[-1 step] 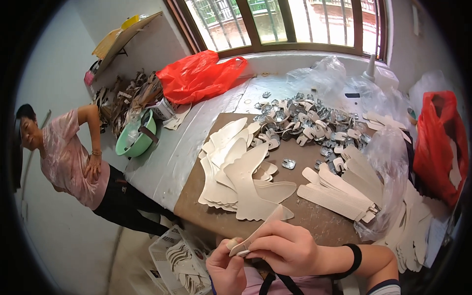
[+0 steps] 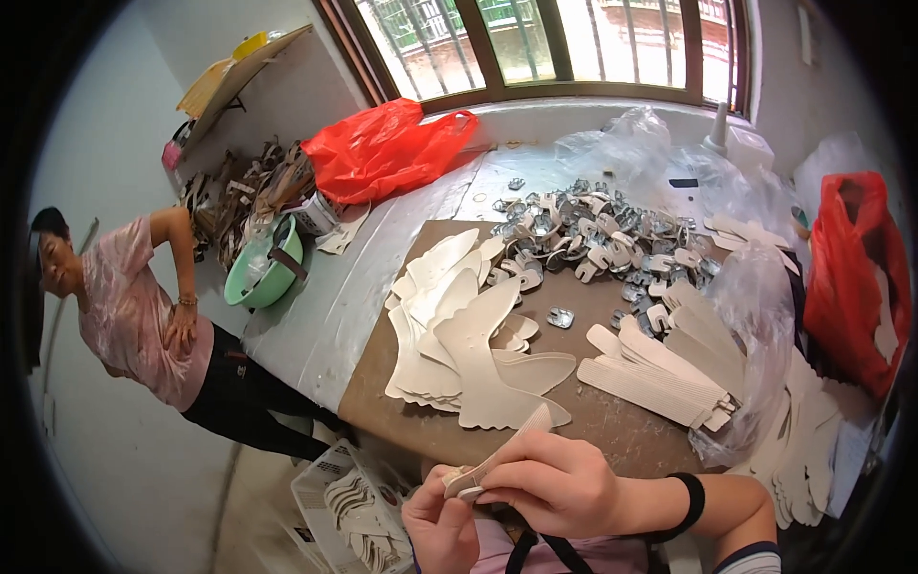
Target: Applying small padding or adhesive pieces to pre-cut shoe pattern components.
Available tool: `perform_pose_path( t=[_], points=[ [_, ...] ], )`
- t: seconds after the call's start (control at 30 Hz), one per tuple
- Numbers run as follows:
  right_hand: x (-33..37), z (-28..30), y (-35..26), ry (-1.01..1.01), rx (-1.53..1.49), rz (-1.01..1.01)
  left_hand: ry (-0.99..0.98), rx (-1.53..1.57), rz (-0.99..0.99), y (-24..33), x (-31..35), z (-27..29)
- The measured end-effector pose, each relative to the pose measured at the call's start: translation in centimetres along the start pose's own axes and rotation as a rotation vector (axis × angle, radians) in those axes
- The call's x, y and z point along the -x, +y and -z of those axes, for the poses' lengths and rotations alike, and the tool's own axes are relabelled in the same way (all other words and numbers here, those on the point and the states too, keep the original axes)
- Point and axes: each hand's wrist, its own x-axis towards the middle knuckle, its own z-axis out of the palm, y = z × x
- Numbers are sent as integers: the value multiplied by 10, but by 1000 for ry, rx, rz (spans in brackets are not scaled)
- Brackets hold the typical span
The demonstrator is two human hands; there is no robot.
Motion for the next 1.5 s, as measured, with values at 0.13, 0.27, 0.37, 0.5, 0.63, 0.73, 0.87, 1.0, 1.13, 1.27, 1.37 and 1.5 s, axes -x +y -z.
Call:
perform_pose_path(
  t=[0.13,0.27,0.37,0.5,0.63,0.73,0.87,1.0,1.13,1.27,1.37,1.5],
  points=[
    [2,1,2,-49,23,25,48,-90,46,-2,1,4],
    [0,1,1,-63,14,47,90,-28,57,-3,0,3],
    [0,1,4,-66,-15,65,107,-110,-12,-3,-2,2],
    [-4,6,4,-72,-27,50,30,-133,-34,1,-7,-7],
    [-5,3,-1,-15,-5,-44,-49,-133,-93,0,-6,-1],
    [-7,8,-1,-70,0,-49,-39,-84,-122,0,-6,-2],
    [-5,6,2,-71,-2,-34,-11,-31,-103,-7,-6,-2],
    [-5,4,-1,-87,-15,-32,27,-6,-197,-15,-3,-7],
    [-7,3,-4,-86,8,0,79,29,-271,-19,-1,-13],
    [-6,6,-8,-92,-1,-10,73,43,-212,-17,1,-14],
    [-8,8,-8,-105,-9,-6,56,55,-206,-16,0,-13],
    [-19,11,-9,-47,155,51,-3,-12,-208,-10,-4,-5]
  ],
)
